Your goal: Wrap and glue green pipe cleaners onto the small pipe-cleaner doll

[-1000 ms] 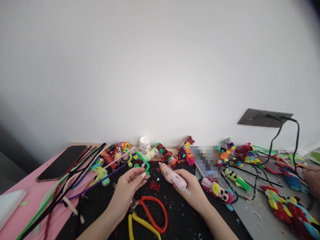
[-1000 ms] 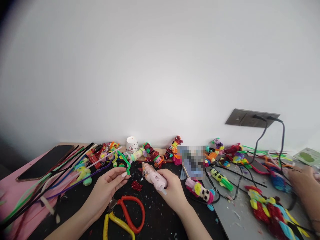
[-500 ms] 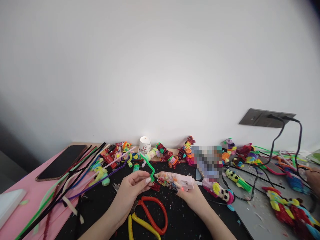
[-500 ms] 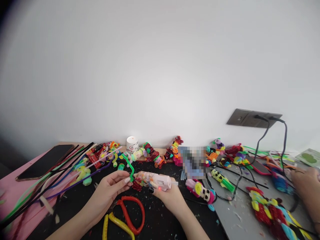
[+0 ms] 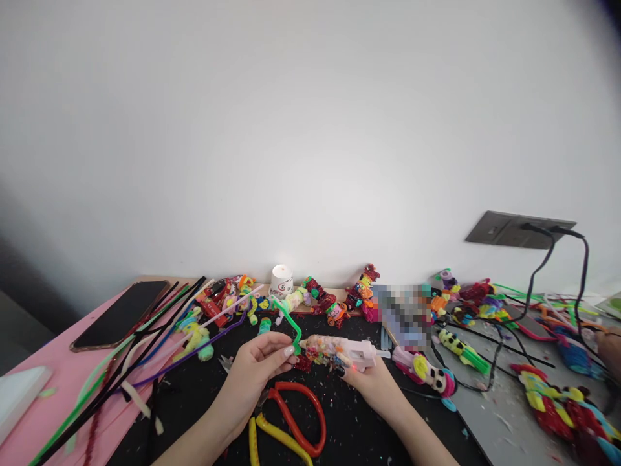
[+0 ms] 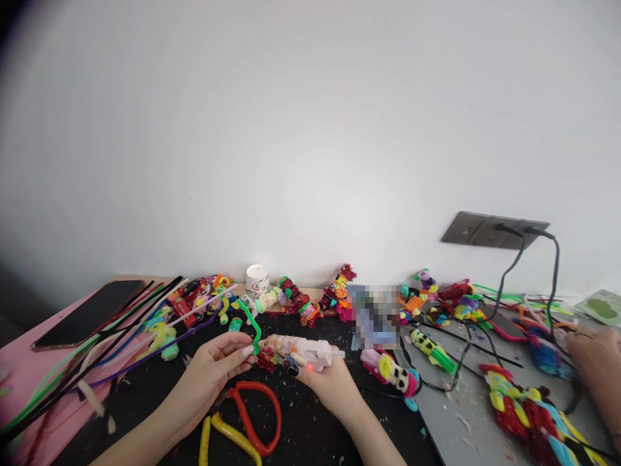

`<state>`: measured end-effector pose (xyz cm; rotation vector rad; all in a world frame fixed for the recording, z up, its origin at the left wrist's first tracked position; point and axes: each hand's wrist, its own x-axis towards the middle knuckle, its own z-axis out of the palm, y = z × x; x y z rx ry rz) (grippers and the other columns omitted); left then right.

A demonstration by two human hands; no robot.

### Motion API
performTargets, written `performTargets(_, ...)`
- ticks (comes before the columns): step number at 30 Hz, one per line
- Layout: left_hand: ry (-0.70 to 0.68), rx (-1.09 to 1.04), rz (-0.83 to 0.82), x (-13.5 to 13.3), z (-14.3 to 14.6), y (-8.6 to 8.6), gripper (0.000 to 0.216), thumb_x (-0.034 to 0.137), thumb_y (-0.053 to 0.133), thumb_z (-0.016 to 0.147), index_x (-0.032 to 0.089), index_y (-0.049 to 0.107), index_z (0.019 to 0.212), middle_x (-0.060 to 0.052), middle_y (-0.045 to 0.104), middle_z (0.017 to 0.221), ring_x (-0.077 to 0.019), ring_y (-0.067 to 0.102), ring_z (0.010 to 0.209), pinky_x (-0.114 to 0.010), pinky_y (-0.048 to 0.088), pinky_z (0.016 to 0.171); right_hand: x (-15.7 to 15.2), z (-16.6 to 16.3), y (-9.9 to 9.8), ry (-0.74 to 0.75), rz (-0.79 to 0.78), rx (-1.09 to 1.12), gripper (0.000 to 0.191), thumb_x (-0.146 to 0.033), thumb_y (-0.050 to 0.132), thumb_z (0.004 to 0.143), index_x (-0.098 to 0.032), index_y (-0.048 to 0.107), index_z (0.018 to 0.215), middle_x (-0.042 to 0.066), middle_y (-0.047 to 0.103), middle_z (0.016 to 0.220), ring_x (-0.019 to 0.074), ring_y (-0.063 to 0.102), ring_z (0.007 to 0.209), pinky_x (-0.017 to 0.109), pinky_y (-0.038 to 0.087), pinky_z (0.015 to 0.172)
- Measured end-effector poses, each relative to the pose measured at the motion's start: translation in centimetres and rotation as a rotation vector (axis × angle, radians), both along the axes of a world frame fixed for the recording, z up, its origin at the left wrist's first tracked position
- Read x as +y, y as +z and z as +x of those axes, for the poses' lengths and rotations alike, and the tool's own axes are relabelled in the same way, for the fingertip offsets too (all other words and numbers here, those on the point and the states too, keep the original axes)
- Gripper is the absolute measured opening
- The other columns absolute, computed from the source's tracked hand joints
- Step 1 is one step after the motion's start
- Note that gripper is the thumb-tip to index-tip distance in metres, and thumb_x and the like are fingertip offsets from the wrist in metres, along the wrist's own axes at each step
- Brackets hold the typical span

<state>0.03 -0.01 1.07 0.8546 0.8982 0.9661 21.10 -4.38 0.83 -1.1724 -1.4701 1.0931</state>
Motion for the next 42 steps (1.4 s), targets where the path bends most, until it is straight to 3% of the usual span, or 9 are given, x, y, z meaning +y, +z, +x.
performTargets(13, 0.058, -0.045, -0.037, 0.1, 0.0, 0.1, 0.032, 0.032, 0.084, 0.053, 0.015, 0.069, 0.074, 0.001, 0.067, 0.064, -0.0110, 0.062, 0.062, -0.021, 0.051, 0.063, 0.0, 0.3, -0.9, -0.046, -0.026, -0.001, 0.048, -0.048, 0.069, 0.071, -0.016, 0.068, 0.107, 0.014, 0.067, 0.114, 0.0304, 0.063, 0.106, 0.048, 0.045, 0.096)
performTargets(29, 0.084, -0.027, -0.033, 0.2, -0.2, 0.1, 0.028, 0.031, 0.082, 0.057, 0.015, 0.069, 0.077, 0.002, 0.062, 0.065, -0.0084, 0.055, 0.059, -0.018, 0.047, 0.058, -0.1, -0.4, 0.4, 0.046, -0.086, -0.013, 0.035, -0.024, 0.065, 0.074, -0.017, 0.069, 0.109, 0.008, 0.069, 0.112, 0.0262, 0.064, 0.103, 0.041, 0.046, 0.095)
performTargets(34, 0.100, -0.013, -0.028, 0.2, -0.2, 0.1, 0.029, 0.032, 0.082, 0.057, 0.016, 0.069, 0.077, 0.001, 0.063, 0.066, -0.0085, 0.055, 0.059, -0.019, 0.047, 0.057, -0.3, -0.4, 0.9, 0.011, -0.080, -0.055, 0.030, -0.027, 0.066, 0.072, -0.017, 0.072, 0.100, 0.009, 0.072, 0.105, 0.0273, 0.066, 0.098, 0.040, 0.050, 0.091)
performTargets(38, 0.064, 0.058, 0.021, 0.1, -0.2, -0.1, 0.024, 0.031, 0.079, 0.060, 0.016, 0.069, 0.076, 0.001, 0.063, 0.064, -0.0096, 0.055, 0.058, -0.020, 0.047, 0.058, -0.2, 0.1, 0.2, -0.071, -0.044, -0.019, 0.038, -0.035, 0.067, 0.073, -0.017, 0.069, 0.106, 0.011, 0.069, 0.112, 0.0290, 0.064, 0.103, 0.046, 0.046, 0.094)
performTargets(42, 0.003, 0.105, 0.069, 0.1, -0.2, -0.4, 0.020, 0.031, 0.077, 0.063, 0.017, 0.069, 0.076, 0.001, 0.064, 0.062, -0.0105, 0.056, 0.057, -0.020, 0.046, 0.057, -0.1, 0.3, -0.1, -0.057, -0.052, 0.006, 0.043, -0.043, 0.067, 0.073, -0.017, 0.068, 0.107, 0.013, 0.068, 0.112, 0.0297, 0.063, 0.104, 0.047, 0.045, 0.095)
